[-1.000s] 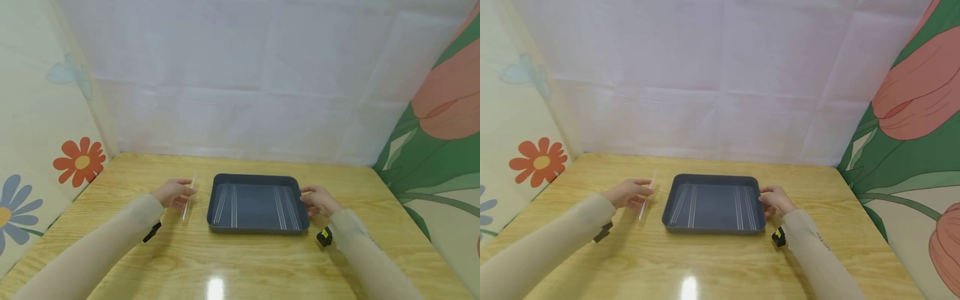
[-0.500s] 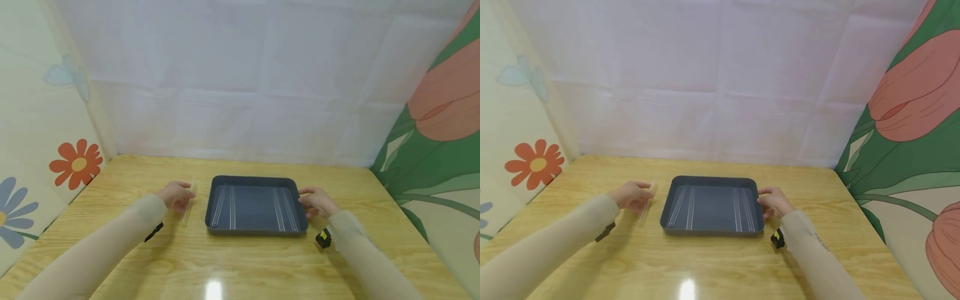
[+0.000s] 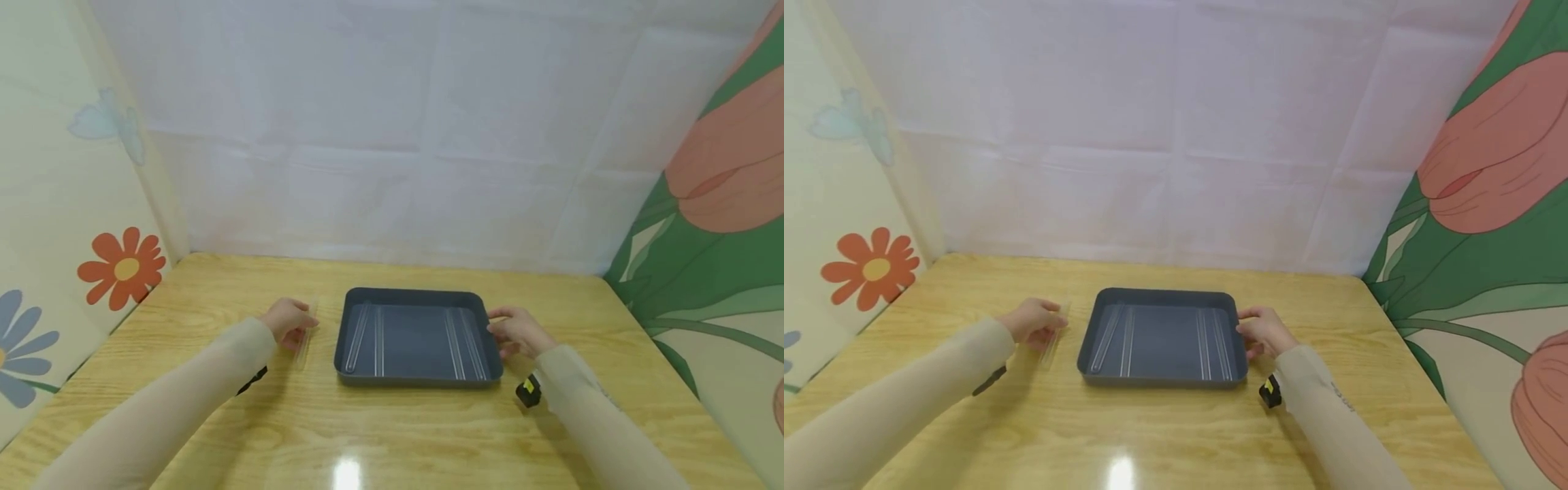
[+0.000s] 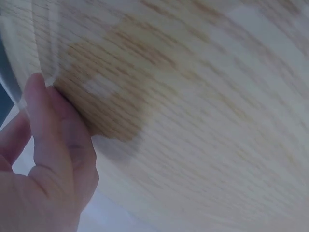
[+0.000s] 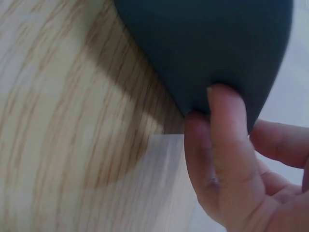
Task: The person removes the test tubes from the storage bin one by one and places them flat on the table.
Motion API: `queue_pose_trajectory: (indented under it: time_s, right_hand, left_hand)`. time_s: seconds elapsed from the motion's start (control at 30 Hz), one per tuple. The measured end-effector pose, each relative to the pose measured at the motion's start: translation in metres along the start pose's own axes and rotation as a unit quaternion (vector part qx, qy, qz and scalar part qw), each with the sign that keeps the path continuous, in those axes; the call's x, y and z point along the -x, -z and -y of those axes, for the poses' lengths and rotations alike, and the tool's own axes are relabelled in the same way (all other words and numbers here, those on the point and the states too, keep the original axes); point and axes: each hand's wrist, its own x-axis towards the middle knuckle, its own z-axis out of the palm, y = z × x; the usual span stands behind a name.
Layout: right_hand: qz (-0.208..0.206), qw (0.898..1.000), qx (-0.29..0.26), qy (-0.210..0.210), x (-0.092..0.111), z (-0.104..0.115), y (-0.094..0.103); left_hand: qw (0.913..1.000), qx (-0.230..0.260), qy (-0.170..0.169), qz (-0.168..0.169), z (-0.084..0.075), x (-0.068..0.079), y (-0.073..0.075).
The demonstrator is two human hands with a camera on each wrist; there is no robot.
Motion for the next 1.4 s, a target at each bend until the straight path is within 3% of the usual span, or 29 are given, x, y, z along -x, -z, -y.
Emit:
queue_pose_trajectory:
  time_s: [0.37,0.53,0.93,1.17,1.4]
  right_hand:
    - [0.004,1.0,-0.002,-0.001,0.0,-0.003,-0.001]
    - [-0.001,1.0,0.005,-0.004,0.0,0.001,0.001]
    - [0.003,1.0,0.007,0.001,-0.001,0.003,0.0]
    - [0.004,1.0,0.006,0.003,-0.002,0.001,0.0]
    - [0.005,1.0,0.002,-0.005,-0.001,0.001,0.001]
  left_hand:
    - [0.9941,-0.097,-0.031,-0.037,0.004,-0.013,-0.005]
    - [0.9923,-0.114,-0.029,-0.039,0.003,-0.014,-0.005]
    - [0.9991,-0.041,-0.001,0.009,0.004,-0.004,0.002]
    - [0.9981,-0.056,-0.004,0.023,0.007,0.006,0.009]
    - [0.9973,-0.062,-0.02,0.033,-0.003,0.021,0.018]
